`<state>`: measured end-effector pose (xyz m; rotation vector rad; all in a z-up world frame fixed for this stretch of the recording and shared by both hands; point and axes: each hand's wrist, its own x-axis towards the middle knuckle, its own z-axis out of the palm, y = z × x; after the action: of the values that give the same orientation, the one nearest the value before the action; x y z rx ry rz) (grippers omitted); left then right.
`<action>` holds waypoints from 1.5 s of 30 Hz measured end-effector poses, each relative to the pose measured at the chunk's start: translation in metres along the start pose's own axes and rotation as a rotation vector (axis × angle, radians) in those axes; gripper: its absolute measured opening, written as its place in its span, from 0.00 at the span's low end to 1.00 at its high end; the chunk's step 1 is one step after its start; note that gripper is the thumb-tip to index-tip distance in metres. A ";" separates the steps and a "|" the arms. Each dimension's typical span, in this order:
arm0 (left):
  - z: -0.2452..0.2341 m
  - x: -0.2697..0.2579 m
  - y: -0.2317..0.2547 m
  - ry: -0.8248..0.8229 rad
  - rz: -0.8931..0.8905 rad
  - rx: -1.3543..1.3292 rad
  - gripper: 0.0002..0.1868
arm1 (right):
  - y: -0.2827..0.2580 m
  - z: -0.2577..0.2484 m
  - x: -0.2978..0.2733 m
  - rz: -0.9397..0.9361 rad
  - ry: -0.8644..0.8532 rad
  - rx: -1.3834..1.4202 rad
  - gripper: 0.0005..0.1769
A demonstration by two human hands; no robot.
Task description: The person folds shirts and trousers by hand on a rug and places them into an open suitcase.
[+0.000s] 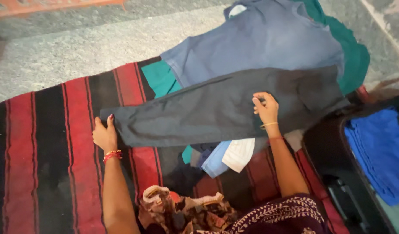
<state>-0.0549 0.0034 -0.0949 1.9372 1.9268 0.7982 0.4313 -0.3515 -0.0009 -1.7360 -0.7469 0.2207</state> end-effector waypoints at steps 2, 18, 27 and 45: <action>0.002 0.000 -0.002 0.043 0.037 0.005 0.30 | -0.016 0.018 0.020 -0.111 -0.050 -0.056 0.14; 0.000 0.035 -0.017 0.033 0.249 -0.858 0.19 | -0.028 0.086 0.073 -0.431 0.058 -0.468 0.07; 0.005 0.004 0.022 0.159 0.035 -0.121 0.23 | 0.047 0.130 0.073 -0.404 -0.076 -0.579 0.37; -0.039 0.057 0.035 -0.420 -0.010 -1.030 0.07 | -0.044 0.007 -0.103 -0.019 -0.996 -0.512 0.40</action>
<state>-0.0512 0.0503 -0.0336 1.2852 0.9478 0.9974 0.3311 -0.4007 0.0137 -2.0638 -1.6406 0.9929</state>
